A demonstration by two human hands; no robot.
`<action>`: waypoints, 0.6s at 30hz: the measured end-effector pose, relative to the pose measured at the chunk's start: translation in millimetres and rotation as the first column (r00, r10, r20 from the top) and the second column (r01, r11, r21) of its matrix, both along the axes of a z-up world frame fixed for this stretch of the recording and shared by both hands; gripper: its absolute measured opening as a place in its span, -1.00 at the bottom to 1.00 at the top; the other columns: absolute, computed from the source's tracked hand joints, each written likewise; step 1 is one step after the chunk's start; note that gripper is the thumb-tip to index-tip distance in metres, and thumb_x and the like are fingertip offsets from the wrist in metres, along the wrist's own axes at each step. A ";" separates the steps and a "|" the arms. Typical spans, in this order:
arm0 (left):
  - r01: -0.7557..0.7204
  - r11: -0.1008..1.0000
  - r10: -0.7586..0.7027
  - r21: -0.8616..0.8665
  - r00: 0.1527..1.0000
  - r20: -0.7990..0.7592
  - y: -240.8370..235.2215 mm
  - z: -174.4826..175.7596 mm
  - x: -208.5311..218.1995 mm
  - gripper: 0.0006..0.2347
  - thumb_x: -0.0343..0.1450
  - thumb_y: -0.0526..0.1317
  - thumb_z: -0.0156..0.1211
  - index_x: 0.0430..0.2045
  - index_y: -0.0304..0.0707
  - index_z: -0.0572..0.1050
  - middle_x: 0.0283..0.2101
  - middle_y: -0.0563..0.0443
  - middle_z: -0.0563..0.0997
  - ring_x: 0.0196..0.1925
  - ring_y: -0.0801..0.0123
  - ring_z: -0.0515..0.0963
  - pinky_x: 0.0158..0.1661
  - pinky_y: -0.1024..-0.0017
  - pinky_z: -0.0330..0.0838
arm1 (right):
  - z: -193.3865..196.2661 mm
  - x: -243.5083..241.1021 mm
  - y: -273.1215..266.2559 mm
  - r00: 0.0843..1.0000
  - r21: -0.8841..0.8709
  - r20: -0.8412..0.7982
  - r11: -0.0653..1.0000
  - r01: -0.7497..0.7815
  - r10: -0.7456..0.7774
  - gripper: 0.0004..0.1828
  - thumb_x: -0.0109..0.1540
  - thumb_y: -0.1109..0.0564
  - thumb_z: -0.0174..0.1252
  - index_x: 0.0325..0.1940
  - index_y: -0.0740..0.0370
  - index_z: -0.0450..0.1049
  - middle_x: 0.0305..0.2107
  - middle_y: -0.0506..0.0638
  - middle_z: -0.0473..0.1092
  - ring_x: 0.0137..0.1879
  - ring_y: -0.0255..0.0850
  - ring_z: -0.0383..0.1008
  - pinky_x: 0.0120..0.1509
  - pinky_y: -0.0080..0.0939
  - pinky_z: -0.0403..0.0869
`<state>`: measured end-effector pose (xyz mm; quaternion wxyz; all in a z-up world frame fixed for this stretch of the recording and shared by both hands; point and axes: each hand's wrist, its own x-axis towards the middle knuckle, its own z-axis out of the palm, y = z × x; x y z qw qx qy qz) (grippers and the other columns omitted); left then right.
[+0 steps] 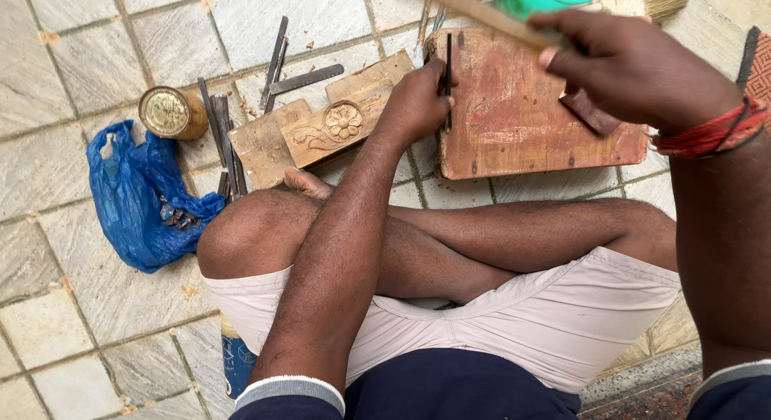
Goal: The person sits on the floor and sharpens a metal tool using a sanding block and a wooden mallet. They repeatedly rub the tool against the sanding block and tap it with the mallet to refine the edge.
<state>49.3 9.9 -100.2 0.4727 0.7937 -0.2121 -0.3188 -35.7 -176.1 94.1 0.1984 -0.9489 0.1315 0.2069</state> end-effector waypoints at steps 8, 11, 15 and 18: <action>-0.109 0.994 0.112 -0.025 0.975 0.193 8.5 -0.9 13.8 -0.80 0.47 -0.33 0.20 -0.06 -0.23 0.42 -0.12 -0.10 0.68 -0.06 0.32 0.72 -0.05 0.30 0.65 | -0.9 -9.0 1.4 0.916 0.300 0.400 0.950 -0.087 -0.042 -0.70 0.56 0.06 0.00 0.12 0.39 0.46 -0.30 -0.02 0.45 -0.31 -0.38 0.42 -0.25 -0.31 0.45; -0.071 0.996 0.082 -0.061 0.975 0.207 7.2 -7.1 8.1 -0.80 0.46 -0.32 0.21 -0.07 -0.24 0.39 -0.03 -0.14 0.64 0.01 0.25 0.69 -0.03 0.35 0.66 | 1.3 -13.8 7.9 0.939 0.308 0.335 0.951 -0.029 -0.080 -0.65 0.51 0.05 0.03 0.31 0.28 0.41 -0.40 -0.03 0.41 -0.48 -0.41 0.37 -0.47 -0.34 0.40; -0.030 1.000 0.028 0.005 0.957 0.288 3.2 -6.7 2.8 -0.79 0.46 -0.30 0.21 -0.07 -0.23 0.38 -0.06 -0.15 0.66 -0.01 0.22 0.71 -0.03 0.29 0.64 | 4.7 -21.1 15.5 0.937 0.473 0.305 0.881 0.004 -0.168 -0.59 0.46 0.02 0.04 0.35 0.25 0.40 -0.53 -0.09 0.29 -0.62 -0.52 0.23 -0.63 -0.44 0.29; -0.021 0.999 0.010 0.035 0.959 0.284 4.3 -1.0 1.0 -0.78 0.46 -0.29 0.21 -0.07 -0.24 0.37 -0.10 -0.15 0.67 -0.04 0.22 0.71 -0.05 0.27 0.64 | 1.8 -20.1 20.0 0.913 0.559 0.339 0.829 0.000 -0.228 -0.61 0.48 -0.01 0.05 0.31 0.25 0.43 -0.51 -0.14 0.30 -0.61 -0.52 0.22 -0.61 -0.43 0.27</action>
